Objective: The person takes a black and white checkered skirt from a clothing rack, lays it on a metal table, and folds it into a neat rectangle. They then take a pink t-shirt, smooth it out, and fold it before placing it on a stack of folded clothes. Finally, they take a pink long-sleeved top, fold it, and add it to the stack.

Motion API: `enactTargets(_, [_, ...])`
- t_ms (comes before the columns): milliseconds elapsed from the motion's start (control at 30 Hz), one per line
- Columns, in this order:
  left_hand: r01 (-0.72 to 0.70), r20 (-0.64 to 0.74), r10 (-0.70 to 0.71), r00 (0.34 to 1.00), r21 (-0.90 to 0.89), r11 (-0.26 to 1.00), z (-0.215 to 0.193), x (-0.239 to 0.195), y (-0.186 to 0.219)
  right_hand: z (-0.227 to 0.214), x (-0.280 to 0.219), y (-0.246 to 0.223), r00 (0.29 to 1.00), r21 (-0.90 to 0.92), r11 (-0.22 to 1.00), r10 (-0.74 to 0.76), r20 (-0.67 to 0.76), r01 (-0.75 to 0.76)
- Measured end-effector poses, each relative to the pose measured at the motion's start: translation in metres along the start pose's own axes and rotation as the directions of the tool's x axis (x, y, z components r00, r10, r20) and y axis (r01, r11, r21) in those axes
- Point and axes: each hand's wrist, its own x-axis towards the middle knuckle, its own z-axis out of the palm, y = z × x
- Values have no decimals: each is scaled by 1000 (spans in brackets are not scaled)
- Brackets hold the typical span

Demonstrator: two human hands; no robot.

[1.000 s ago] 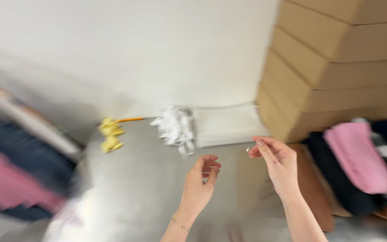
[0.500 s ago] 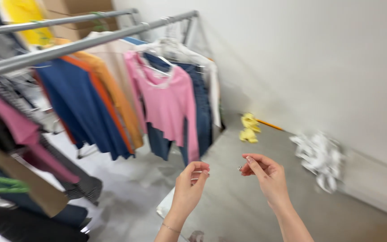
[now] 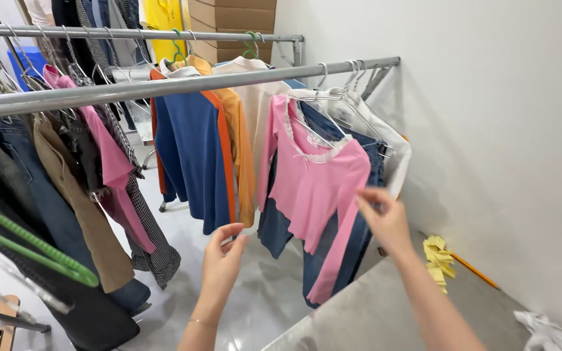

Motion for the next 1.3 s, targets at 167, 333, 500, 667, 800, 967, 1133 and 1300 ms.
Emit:
enactTargets(167, [3,-74,-13,997,-133,991,-22,69,-12,12,109,-32,996,-279,960,-32,-79,8])
enactTargets(333, [22,-6,-23,1000,-134,991,-15,133,-1,41,181,-24,978,-463,874,198,64,-147])
enactTargets(500, [104,125,-89,988,-118,988,-15,163,7,75,228,20,966,-320,925,244,90,-204])
enactTargets(667, [156,157,-151,976,-20,988,-23,183,16,114,214,-12,930,352,861,339,141,-367])
enactTargets(800, [163,163,-157,974,-21,986,-18,176,22,119,204,-28,900,544,717,331,285,-436])
enactTargets(967, [-59,289,74,955,-60,996,23,153,-13,126,156,-30,898,667,626,136,418,-404])
enactTargets(1133, [-245,391,265,882,-102,964,57,65,40,128,49,-82,925,537,782,129,357,-316])
enactTargets(1300, [-248,413,214,885,30,968,59,-6,35,115,-26,-103,912,414,831,245,328,-372])
